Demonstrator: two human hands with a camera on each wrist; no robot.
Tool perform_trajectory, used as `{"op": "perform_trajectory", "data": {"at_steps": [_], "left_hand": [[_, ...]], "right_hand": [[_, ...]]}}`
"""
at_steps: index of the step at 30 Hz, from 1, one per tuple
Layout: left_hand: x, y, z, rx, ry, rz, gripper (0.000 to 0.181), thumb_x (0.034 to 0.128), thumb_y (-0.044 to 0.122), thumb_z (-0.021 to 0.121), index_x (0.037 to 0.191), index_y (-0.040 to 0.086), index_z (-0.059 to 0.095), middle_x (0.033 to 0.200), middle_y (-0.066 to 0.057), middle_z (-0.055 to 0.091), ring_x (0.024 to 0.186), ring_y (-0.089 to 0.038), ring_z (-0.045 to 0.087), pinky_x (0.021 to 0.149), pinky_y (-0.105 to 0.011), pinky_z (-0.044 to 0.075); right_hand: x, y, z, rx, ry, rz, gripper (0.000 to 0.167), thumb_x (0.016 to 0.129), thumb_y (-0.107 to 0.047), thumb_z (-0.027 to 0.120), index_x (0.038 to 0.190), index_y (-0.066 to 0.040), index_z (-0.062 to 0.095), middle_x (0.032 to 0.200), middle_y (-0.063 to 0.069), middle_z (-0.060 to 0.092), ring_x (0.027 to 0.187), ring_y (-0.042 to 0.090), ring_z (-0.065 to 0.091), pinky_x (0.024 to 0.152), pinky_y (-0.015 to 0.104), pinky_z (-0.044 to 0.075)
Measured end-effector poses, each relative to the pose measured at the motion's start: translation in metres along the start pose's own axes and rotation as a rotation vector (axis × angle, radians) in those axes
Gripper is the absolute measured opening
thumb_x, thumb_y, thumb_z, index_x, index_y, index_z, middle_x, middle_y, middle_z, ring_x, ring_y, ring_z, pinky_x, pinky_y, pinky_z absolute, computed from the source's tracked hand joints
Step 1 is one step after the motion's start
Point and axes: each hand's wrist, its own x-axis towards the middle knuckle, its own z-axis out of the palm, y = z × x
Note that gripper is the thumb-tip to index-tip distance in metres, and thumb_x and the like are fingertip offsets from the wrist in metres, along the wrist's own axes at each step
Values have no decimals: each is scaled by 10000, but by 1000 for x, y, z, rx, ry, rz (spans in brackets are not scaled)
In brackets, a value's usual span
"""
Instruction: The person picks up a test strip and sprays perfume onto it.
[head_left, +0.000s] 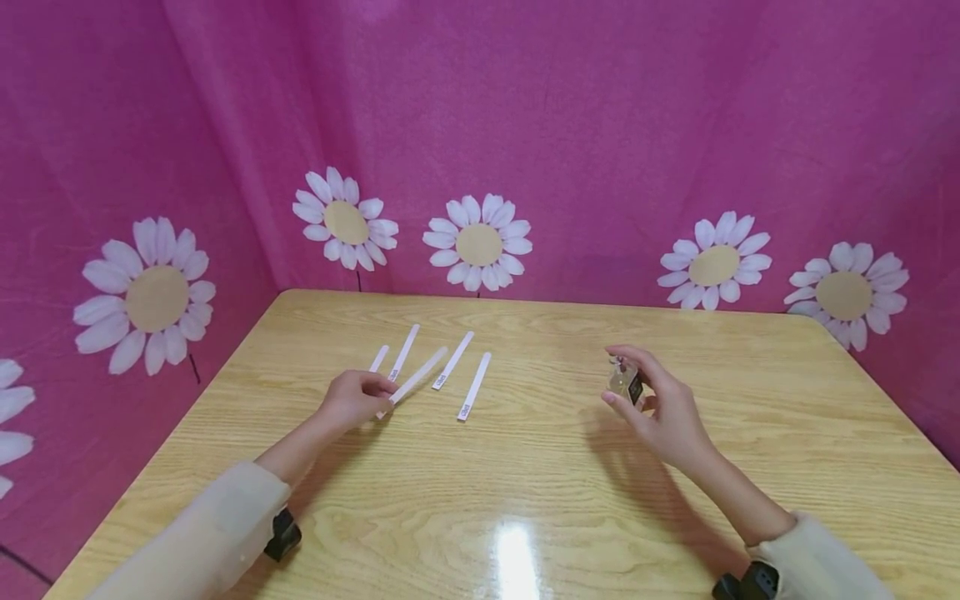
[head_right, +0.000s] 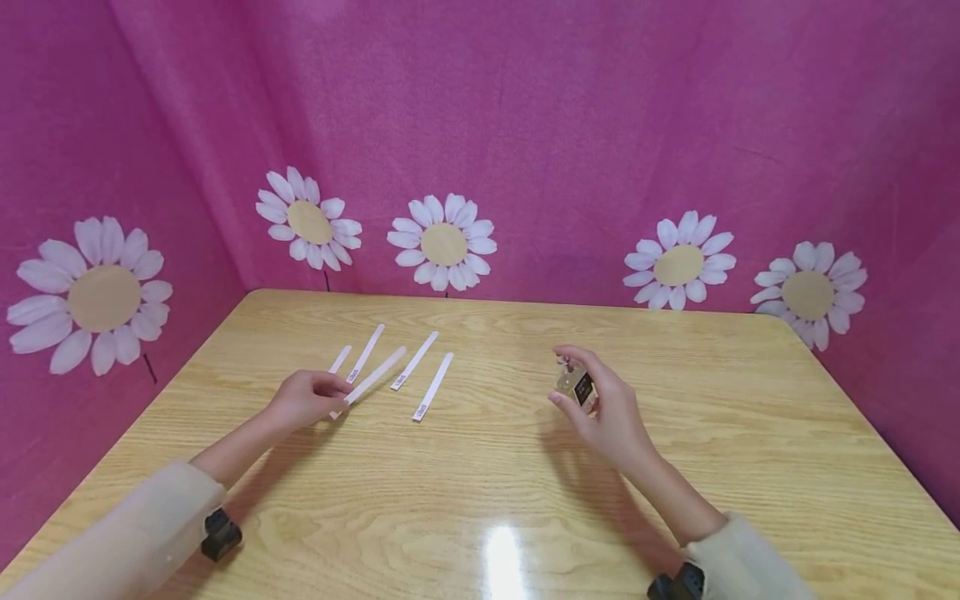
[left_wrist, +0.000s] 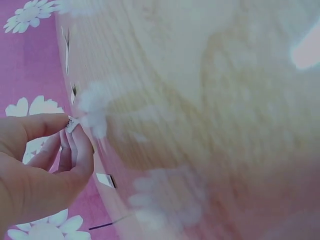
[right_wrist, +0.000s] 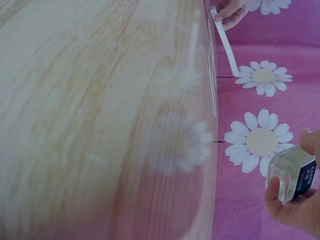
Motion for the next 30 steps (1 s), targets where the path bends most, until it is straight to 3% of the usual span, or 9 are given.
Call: {"op": "perform_trajectory", "data": {"at_steps": [9, 18, 23, 30], "left_hand": [[-4, 4, 7, -158, -94, -50, 265, 796, 5, 678, 1043, -91, 669, 916, -189, 724, 710, -33, 602, 655, -198, 544], [-2, 18, 21, -154, -180, 6, 258, 812, 37, 693, 1055, -51, 681, 961, -191, 734, 740, -54, 647, 689, -236, 576], [-1, 26, 30, -220, -236, 82, 262, 815, 17, 689, 1056, -82, 665, 936, -207, 733, 730, -50, 661, 690, -273, 596], [-1, 40, 41, -270, -264, 124, 239, 823, 5, 679, 1042, -87, 662, 935, -210, 729, 739, -42, 655, 710, -272, 594]], "right_hand": [[3, -4, 9, 15, -33, -15, 563, 762, 31, 759, 1278, -86, 565, 998, 82, 646, 760, -23, 499, 453, 167, 460], [8, -6, 21, 50, -64, -47, 530, 793, -2, 748, 1276, -106, 558, 957, 91, 644, 708, 19, 525, 445, 169, 448], [11, -9, 28, 78, -80, -48, 519, 803, -33, 749, 1277, -121, 558, 942, 85, 644, 710, 47, 559, 434, 178, 450], [16, -15, 36, 82, -105, -46, 501, 816, -43, 739, 1276, -125, 559, 955, 92, 659, 739, 88, 601, 429, 175, 454]]}}
